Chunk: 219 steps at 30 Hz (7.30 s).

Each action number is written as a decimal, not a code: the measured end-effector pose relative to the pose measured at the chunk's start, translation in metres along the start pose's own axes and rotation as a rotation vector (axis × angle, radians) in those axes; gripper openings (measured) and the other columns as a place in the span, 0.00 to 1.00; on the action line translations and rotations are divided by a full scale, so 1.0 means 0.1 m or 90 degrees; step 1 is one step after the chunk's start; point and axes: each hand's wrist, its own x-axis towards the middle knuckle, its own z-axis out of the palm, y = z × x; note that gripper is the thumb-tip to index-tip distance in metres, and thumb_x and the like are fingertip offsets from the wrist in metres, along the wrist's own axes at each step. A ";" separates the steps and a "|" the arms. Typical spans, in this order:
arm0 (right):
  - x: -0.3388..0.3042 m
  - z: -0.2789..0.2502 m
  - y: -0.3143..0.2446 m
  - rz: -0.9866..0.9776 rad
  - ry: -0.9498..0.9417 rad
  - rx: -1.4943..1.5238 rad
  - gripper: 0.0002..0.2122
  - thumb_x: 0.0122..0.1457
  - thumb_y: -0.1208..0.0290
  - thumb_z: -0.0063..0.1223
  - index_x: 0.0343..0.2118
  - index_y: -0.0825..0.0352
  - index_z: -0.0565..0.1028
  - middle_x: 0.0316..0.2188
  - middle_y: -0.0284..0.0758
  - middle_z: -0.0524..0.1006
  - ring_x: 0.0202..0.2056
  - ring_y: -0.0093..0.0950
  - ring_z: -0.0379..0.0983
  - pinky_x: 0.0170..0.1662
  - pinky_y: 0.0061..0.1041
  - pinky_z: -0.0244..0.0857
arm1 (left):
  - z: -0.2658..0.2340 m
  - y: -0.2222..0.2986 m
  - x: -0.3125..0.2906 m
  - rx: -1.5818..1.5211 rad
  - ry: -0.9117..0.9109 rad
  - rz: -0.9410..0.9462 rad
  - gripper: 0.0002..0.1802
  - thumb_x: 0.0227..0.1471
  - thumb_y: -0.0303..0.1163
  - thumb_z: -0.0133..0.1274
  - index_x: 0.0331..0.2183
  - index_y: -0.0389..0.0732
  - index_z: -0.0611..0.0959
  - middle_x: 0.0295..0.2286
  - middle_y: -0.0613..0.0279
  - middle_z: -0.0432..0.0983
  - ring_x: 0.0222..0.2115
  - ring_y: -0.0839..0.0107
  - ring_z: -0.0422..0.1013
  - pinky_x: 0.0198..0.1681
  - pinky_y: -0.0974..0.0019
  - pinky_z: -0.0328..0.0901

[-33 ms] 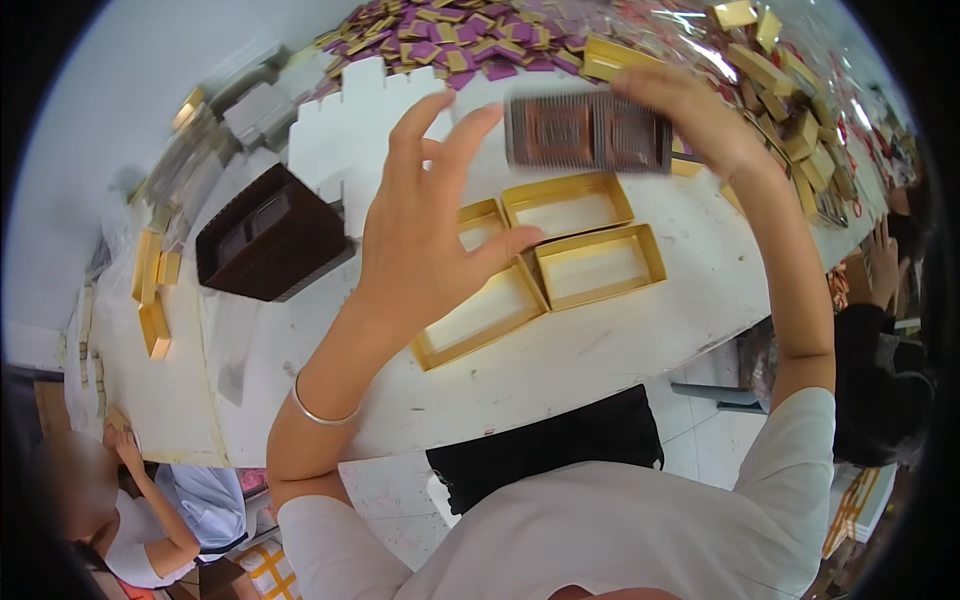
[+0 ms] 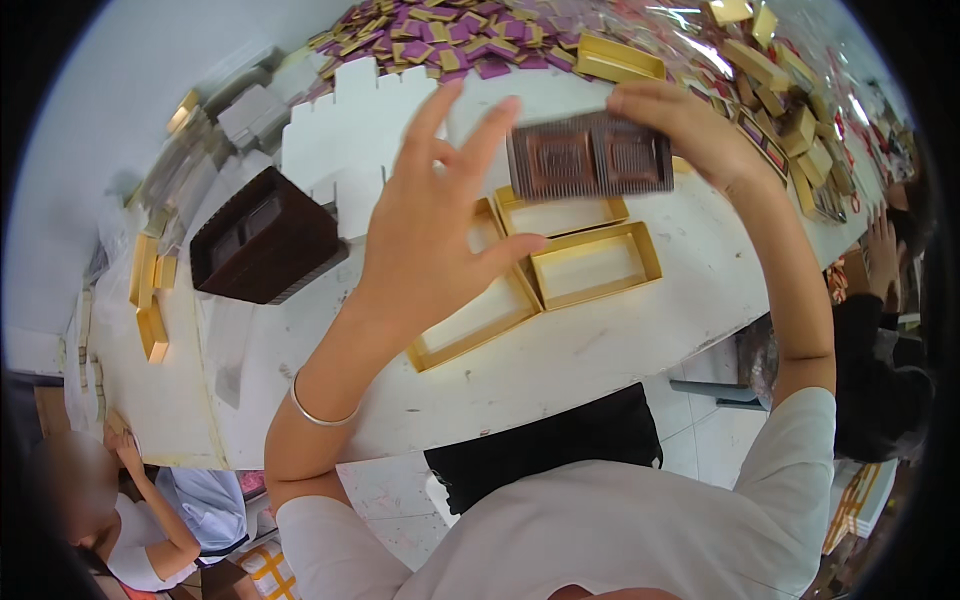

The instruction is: The person assembles cosmetic compacts by placing black plastic trays into gold-colored boxes and inserting small purple and gold packets into the tray slots. The person repeatedly picks up trays and packets, arranges them, and sets the completed units aside on the table.

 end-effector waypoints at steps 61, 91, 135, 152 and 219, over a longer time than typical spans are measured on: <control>0.08 0.11 0.62 -0.828 -0.173 -0.752 0.18 0.45 0.74 0.55 0.40 0.76 0.73 0.51 0.47 0.68 0.43 0.36 0.71 0.44 0.29 0.70 | 0.21 -0.49 0.05 -0.120 -0.371 -0.072 0.31 0.35 0.33 0.67 0.46 0.41 0.78 0.44 0.57 0.74 0.42 0.61 0.69 0.48 0.64 0.62; 0.43 1.99 -1.38 -0.765 -0.069 -0.558 0.06 0.49 0.74 0.57 0.25 0.70 0.73 0.27 0.36 0.71 0.37 0.34 0.67 0.39 0.34 0.63 | -0.01 -0.20 -0.10 -0.246 -0.338 -0.164 0.22 0.45 0.47 0.59 0.41 0.46 0.80 0.40 0.60 0.75 0.44 0.63 0.68 0.48 0.61 0.61; -0.91 0.18 0.70 -0.368 -0.142 -0.193 0.25 0.44 0.78 0.63 0.50 0.67 0.71 0.44 0.44 0.68 0.40 0.39 0.69 0.43 0.32 0.66 | 0.27 0.30 -0.06 -0.011 -0.437 -0.036 0.37 0.35 0.34 0.66 0.50 0.41 0.71 0.42 0.58 0.67 0.30 0.58 0.70 0.33 0.62 0.66; -0.65 0.14 1.05 -0.702 -0.064 -0.303 0.23 0.41 0.75 0.64 0.43 0.71 0.73 0.45 0.48 0.72 0.32 0.35 0.73 0.33 0.30 0.71 | 0.24 0.21 -0.01 -0.069 -0.467 -0.057 0.34 0.34 0.29 0.65 0.49 0.48 0.76 0.40 0.62 0.68 0.30 0.65 0.66 0.33 0.65 0.63; 0.15 0.59 -0.45 -0.212 0.076 0.214 0.18 0.57 0.49 0.50 0.33 0.63 0.76 0.24 0.22 0.70 0.23 0.12 0.59 0.26 0.17 0.51 | -0.09 -0.30 -0.66 0.050 0.145 0.006 0.29 0.38 0.41 0.66 0.40 0.38 0.75 0.44 0.53 0.70 0.43 0.57 0.66 0.45 0.59 0.63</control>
